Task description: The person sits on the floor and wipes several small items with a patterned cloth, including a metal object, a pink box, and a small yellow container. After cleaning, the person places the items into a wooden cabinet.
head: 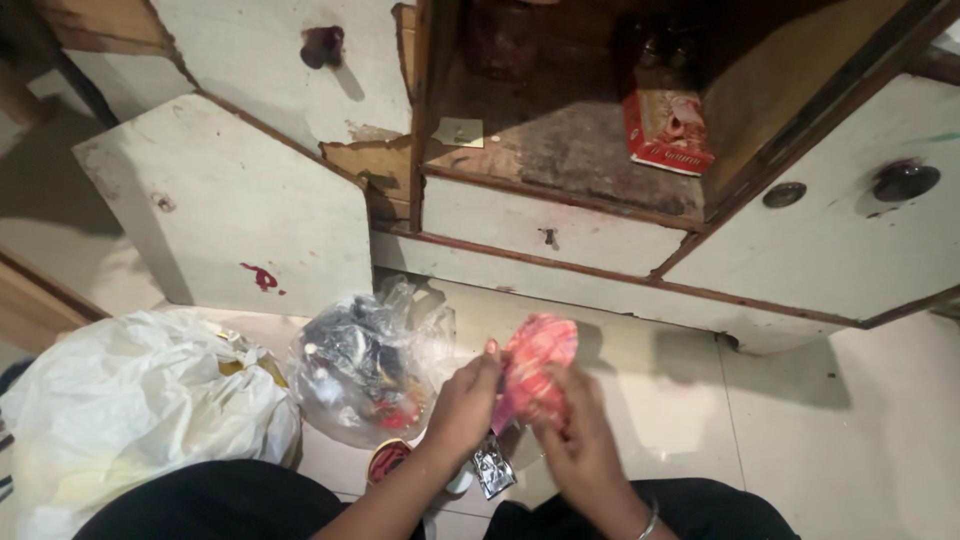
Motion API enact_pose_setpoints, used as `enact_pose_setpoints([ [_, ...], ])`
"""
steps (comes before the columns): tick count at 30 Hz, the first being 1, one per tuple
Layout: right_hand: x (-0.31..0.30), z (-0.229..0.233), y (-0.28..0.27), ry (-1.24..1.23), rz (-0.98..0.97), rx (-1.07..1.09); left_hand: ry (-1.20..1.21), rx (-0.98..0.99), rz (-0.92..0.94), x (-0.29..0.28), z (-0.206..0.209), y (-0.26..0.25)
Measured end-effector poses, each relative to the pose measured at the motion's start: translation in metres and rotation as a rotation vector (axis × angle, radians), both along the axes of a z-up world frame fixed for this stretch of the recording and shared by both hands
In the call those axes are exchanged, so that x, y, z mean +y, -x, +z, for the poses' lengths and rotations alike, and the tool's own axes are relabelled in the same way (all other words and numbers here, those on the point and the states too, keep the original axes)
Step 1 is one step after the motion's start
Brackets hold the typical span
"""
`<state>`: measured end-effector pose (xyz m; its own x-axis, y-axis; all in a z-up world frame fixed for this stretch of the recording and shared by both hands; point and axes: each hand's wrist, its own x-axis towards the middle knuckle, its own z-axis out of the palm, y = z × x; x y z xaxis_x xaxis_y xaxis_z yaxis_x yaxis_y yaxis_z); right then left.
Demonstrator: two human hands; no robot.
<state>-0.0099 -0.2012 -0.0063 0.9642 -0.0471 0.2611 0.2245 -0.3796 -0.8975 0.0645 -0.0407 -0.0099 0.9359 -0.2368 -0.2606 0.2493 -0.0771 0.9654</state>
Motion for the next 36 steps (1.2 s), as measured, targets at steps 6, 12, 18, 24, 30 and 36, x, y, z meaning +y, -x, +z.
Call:
enact_pose_setpoints([
  [6, 0.028, 0.012, 0.018, 0.206, 0.107, -0.162, 0.168, 0.316, 0.087, 0.011, -0.005, -0.010],
  [12, 0.018, 0.005, 0.010, -0.128, 0.001, 0.051, -0.221, 0.089, -0.103, 0.002, -0.008, -0.011],
  [18, -0.018, -0.002, -0.013, -0.093, -0.208, 0.137, -0.116, 0.121, -0.219, 0.007, 0.012, 0.001],
  [24, -0.054, -0.008, -0.024, -0.582, -0.388, 0.218, 0.088, -0.011, -0.192, -0.008, 0.022, 0.010],
  [30, -0.011, 0.001, -0.001, -0.513, -0.156, 0.171, 0.430, 0.275, -0.085, 0.000, 0.000, -0.001],
  [36, 0.026, 0.010, 0.016, 0.264, 0.038, -0.012, 0.455, 0.550, -0.122, 0.005, 0.014, -0.003],
])
